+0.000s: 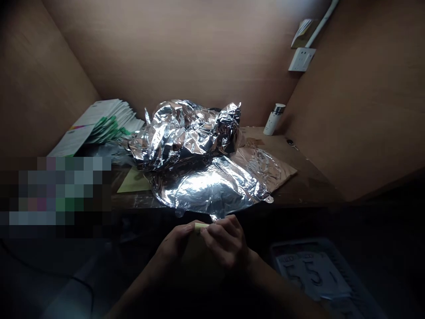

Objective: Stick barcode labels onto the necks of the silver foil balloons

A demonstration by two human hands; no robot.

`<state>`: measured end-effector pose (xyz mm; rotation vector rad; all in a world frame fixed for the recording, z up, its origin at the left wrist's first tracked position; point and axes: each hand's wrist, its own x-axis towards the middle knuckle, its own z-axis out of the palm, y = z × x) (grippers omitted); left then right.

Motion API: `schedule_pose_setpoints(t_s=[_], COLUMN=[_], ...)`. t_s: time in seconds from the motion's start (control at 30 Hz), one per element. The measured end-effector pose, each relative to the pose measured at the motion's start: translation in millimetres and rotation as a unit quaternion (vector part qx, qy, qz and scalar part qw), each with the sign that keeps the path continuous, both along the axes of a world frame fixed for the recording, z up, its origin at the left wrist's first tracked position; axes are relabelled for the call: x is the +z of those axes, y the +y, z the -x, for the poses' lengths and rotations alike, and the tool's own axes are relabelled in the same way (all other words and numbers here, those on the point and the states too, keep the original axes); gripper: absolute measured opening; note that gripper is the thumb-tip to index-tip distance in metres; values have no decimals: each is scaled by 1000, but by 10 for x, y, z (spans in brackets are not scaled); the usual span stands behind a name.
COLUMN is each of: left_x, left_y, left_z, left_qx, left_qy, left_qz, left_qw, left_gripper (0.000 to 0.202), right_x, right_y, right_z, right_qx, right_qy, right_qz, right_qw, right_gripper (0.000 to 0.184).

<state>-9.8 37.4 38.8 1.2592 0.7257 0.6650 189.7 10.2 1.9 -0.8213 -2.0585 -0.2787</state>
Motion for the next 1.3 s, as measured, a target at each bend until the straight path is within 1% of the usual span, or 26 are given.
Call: schedule_pose_setpoints(t_s=[0.07,0.1,0.13,0.2,0.27,0.3,0.33,0.4,0.47,0.53,0.6,0.63,0.7,0.73,0.77,0.8,0.83,0.87,0.93,0.97,1.0,1.07,1.13,1.2,1.27,1.3], left_x=[-40,-63,-84,-113,-120,-120,-121,-133,-163,-203,-240,-256,-285,-299,-313,-327,-340,-351,-362,-358,-346,-300,-233,-168,-128,-124], left_y=[-26,-41,-54,-67,-34,5,58,193,329,429,481,493,506,512,520,530,542,555,576,581,582,566,533,501,492,500], left_z=[-4,4,22,82,164,204,237,273,271,250,233,229,236,245,258,272,287,304,334,347,356,360,338,292,226,189], left_qx=[10,14,22,34,31,21,8,-17,-34,-45,-48,-46,-41,-40,-39,-40,-43,-46,-52,-53,-52,-37,-6,7,-19,-39], left_qy=[14,27,43,72,89,99,116,169,226,264,287,293,299,298,293,286,278,270,256,250,245,234,214,178,150,152], left_qz=[14,10,-11,-99,-213,-267,-316,-393,-439,-455,-461,-462,-462,-460,-456,-452,-447,-442,-433,-430,-429,-439,-464,-495,-517,-521], left_qw=[1000,999,999,992,973,958,942,904,869,849,839,836,834,836,839,844,849,854,863,866,868,867,860,851,843,839], left_gripper=[44,41,37,33,35,35,34,32,32,34,35,35,36,35,34,34,33,33,34,34,34,32,29,27,25,25], right_x=[-3,19,60,201,390,481,556,633,603,498,376,325,261,249,249,257,270,286,321,340,363,429,530,669,839,934], right_y=[-81,-125,-161,-180,-88,0,110,355,577,730,807,823,830,830,832,838,849,866,913,941,970,1025,1078,1147,1272,1369], right_z=[26,27,14,-65,-208,-290,-370,-488,-518,-466,-385,-356,-358,-394,-451,-522,-599,-675,-793,-829,-850,-864,-874,-904,-948,-964], right_qx=[12,25,36,34,-7,-25,-30,-7,23,17,-25,-56,-132,-164,-183,-186,-175,-147,-70,-35,-6,31,52,62,48,38], right_qy=[3,11,37,132,211,218,198,116,39,-31,-104,-143,-197,-208,-212,-211,-208,-209,-220,-224,-225,-225,-228,-237,-256,-274], right_qz=[13,31,53,120,215,269,326,417,460,457,415,389,343,329,319,314,313,318,342,359,374,400,422,443,458,467], right_qw=[1000,999,997,983,953,938,924,901,887,889,903,908,909,906,905,907,910,913,911,905,899,888,876,863,850,840], right_gripper=[40,37,34,24,12,7,6,12,15,15,15,16,24,29,35,40,42,40,26,23,26,35,40,41,39,38])
